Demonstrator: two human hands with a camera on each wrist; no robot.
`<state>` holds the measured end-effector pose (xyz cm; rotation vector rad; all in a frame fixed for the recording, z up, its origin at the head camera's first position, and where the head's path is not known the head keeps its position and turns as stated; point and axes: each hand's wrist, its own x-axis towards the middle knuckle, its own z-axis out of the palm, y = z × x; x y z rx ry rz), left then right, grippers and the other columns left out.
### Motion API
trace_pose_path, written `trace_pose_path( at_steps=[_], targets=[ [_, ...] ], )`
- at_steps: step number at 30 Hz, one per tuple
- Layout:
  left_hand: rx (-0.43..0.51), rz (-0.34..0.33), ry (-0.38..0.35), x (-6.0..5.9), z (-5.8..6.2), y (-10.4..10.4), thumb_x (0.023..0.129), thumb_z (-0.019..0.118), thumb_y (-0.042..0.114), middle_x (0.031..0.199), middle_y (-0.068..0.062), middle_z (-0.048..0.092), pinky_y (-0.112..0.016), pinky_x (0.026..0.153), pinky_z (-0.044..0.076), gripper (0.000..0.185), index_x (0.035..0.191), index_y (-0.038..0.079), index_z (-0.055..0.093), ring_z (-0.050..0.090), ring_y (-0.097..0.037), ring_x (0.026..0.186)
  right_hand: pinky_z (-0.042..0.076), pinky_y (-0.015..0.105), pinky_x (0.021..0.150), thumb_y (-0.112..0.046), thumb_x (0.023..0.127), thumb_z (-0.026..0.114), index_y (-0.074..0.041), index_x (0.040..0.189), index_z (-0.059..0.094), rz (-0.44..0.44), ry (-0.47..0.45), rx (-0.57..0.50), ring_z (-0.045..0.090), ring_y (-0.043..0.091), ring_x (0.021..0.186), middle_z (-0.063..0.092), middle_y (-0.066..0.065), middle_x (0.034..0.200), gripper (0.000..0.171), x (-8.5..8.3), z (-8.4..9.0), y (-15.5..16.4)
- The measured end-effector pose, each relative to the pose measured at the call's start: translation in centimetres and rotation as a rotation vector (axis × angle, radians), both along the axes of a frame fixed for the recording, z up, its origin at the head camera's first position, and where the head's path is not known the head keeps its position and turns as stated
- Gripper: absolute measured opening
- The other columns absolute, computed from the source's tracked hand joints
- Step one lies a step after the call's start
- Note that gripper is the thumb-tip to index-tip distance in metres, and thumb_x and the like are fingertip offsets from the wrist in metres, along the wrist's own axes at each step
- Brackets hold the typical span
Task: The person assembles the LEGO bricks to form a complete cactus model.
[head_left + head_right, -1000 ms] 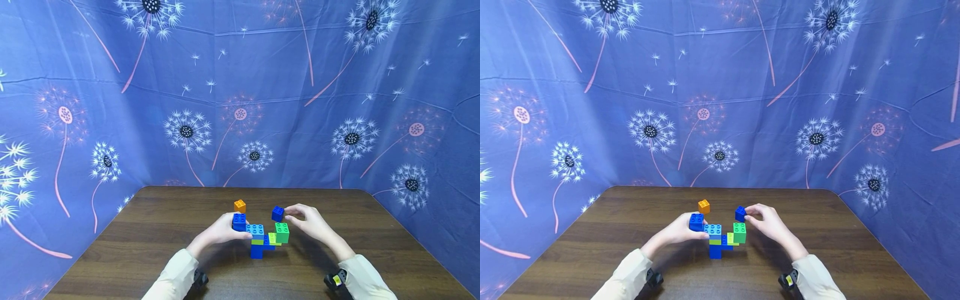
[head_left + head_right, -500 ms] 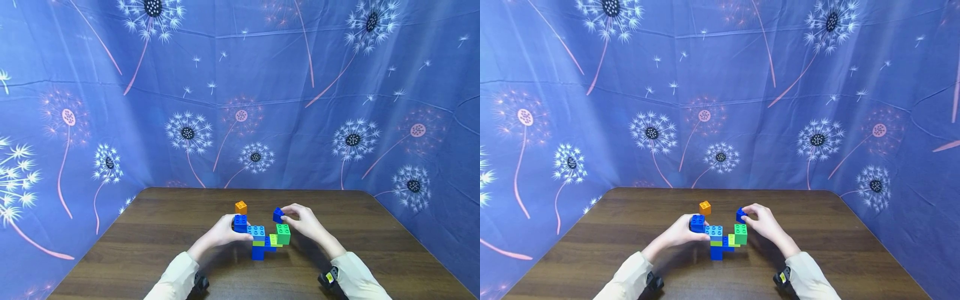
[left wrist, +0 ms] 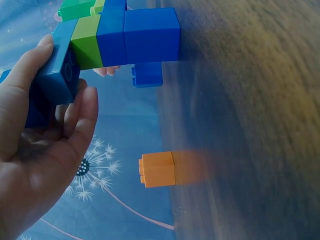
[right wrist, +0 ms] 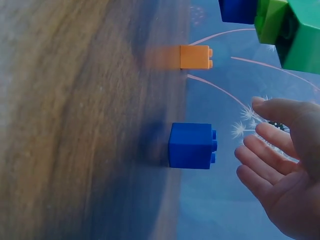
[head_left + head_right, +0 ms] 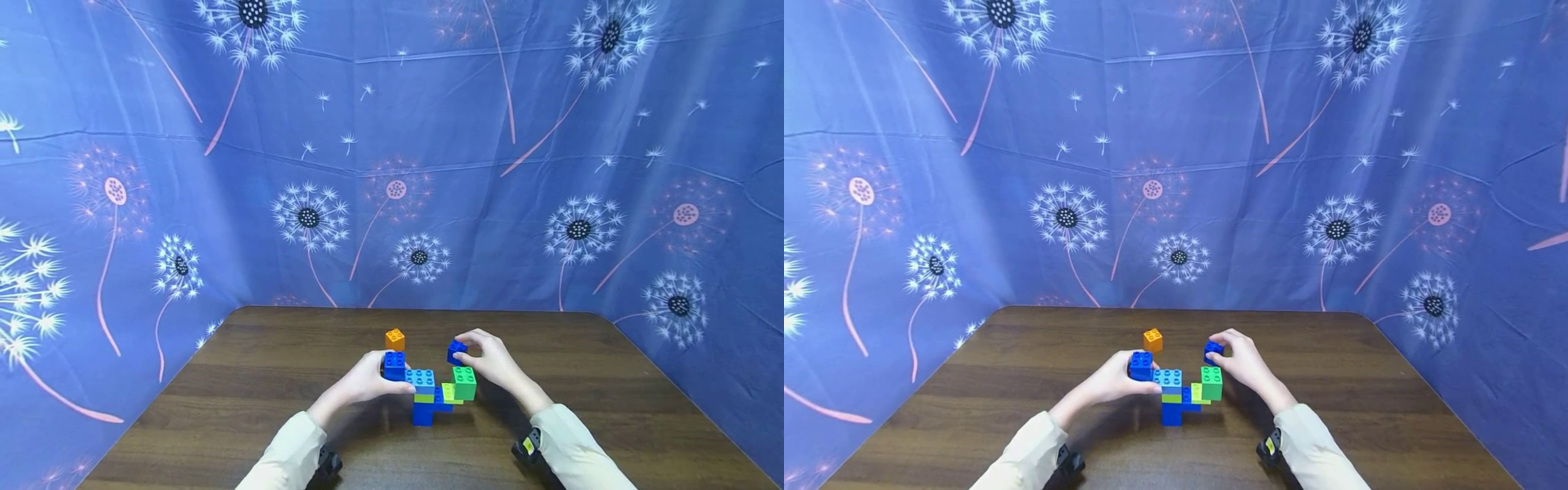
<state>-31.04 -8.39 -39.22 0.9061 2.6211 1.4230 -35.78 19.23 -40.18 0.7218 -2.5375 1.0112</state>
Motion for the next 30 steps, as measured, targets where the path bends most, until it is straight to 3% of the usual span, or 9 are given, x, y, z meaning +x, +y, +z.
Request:
trace_pose_path(
  at_steps=[12,21,30],
  targets=[
    [0.016,0.0,-0.045,0.2,0.2,0.0,0.077,0.077,0.033,0.087,0.0,0.07,-0.024,0.071,0.052,0.037,0.102,0.009,0.066,0.062,-0.008,0.075,0.05,0.046,0.082,-0.015,0.079,0.075,0.0,0.104,0.067,-0.05,0.069,0.042,0.062,0.029,0.094,0.065,0.012,0.102,0.031,-1.5,-0.7,-0.5],
    [-0.001,-0.009,-0.022,0.1,0.1,-0.1,0.077,0.077,0.032,0.086,0.002,0.069,-0.024,0.069,0.051,0.035,0.102,0.01,0.066,0.061,-0.007,0.074,0.046,0.049,0.088,-0.018,0.08,0.074,0.001,0.109,0.065,-0.092,0.01,0.098,0.059,0.031,0.102,0.063,0.012,0.106,0.036,-1.9,-1.3,0.1],
    [-0.011,-0.012,-0.017,0.1,0.2,0.0,0.077,0.077,0.034,0.084,0.003,0.068,-0.023,0.068,0.051,0.035,0.101,0.011,0.066,0.06,-0.006,0.072,0.051,0.044,0.081,-0.016,0.078,0.075,0.003,0.107,0.065,-0.118,-0.053,0.102,0.062,0.031,0.093,0.063,0.014,0.101,0.037,-2.3,-1.8,0.3]
  ],
)
